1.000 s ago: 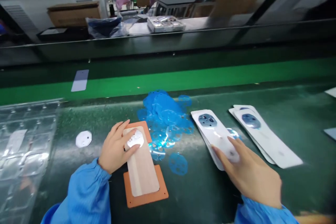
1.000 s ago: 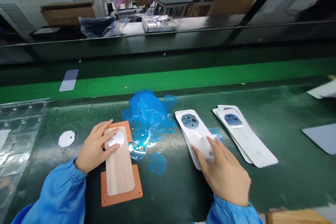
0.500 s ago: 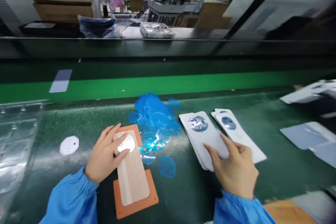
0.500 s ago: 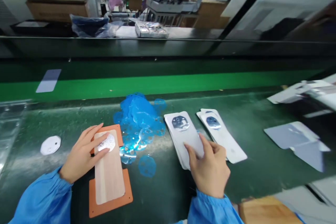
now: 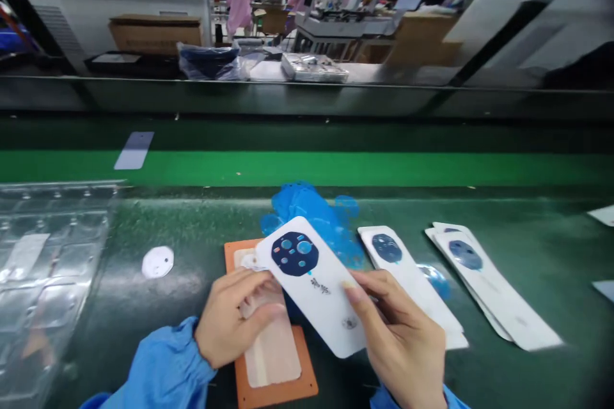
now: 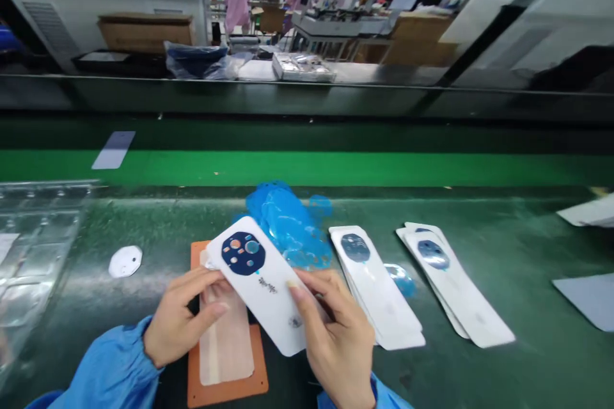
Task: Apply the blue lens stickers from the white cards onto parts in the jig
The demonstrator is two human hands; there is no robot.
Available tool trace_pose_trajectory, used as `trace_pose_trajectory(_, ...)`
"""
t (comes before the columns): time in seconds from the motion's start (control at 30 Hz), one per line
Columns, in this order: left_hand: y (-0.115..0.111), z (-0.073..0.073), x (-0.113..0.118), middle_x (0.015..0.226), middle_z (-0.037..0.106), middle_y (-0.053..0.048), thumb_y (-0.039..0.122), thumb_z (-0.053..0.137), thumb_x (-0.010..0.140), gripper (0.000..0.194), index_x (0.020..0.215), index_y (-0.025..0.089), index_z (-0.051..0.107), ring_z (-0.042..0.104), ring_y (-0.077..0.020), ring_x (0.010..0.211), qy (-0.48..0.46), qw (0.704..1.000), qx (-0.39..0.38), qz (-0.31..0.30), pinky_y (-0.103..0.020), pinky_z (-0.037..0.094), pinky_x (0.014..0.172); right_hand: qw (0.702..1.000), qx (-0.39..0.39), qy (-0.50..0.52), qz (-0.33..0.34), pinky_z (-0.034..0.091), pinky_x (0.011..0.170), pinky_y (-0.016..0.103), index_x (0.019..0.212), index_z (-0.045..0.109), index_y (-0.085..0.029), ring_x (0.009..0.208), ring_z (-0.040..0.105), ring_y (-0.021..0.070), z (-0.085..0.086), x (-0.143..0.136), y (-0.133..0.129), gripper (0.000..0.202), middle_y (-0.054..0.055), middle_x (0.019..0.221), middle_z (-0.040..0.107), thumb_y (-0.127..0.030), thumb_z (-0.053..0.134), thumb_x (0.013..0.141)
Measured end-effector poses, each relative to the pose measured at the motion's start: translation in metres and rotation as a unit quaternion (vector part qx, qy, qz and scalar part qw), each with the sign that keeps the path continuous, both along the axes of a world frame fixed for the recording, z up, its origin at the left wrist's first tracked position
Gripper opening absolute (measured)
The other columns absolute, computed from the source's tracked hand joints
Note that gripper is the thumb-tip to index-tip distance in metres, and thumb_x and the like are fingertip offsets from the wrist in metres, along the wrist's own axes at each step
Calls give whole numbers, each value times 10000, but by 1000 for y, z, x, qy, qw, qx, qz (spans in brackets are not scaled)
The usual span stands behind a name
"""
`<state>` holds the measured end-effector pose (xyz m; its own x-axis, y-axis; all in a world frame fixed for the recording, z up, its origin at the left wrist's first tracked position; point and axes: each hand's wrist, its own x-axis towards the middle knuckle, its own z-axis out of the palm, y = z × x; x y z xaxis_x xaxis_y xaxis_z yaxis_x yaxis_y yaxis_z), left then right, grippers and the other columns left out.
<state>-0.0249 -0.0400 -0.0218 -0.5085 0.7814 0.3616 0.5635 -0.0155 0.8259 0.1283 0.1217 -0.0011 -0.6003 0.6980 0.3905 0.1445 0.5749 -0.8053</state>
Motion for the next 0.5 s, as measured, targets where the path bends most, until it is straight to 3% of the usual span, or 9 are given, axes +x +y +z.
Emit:
trace_pose_trajectory(0.13,3,4,14,910,760,-71,334,594,898,235,912,147,735,700,-194,823,-265,964,-22,-22,-263,548,733,989,-56,-22,131,533,558,238,933,697,-220,657,635,152,3,-20,-21,101,24,793,660,-278,615,922)
trace_pose_trajectory(0.2,4,6,16,904,756,-74,322,566,901,253,937,137,734,699,-198,825,-336,941,-10,-33,-259,547,722,984,-78,-39,158,556,574,237,934,680,-211,650,653,151,3,-27,-25,103,25,803,689,-294,621,917)
trace_pose_trajectory(0.27,3,8,16,862,745,-76,324,568,892,259,921,126,732,686,-194,781,-341,939,-19,-41,-254,533,685,981,-89,-49,167,577,610,244,1004,667,-209,707,679,166,4,-32,-25,154,33,857,715,-319,644,898)
trace_pose_trajectory(0.4,1,9,16,750,708,-63,288,546,889,252,792,129,715,660,-182,722,-261,964,-39,-39,-255,500,670,974,-96,-91,183,588,690,276,1182,609,-219,867,699,205,5,-42,-26,376,52,1017,728,-355,702,844)
trace_pose_trajectory(0.5,0,6,17,666,677,-51,270,551,870,251,714,130,689,609,-154,605,-223,973,-51,-23,-243,445,582,970,-119,-92,190,580,686,273,1118,617,-212,819,694,193,6,-47,-27,303,55,998,730,-369,674,865)
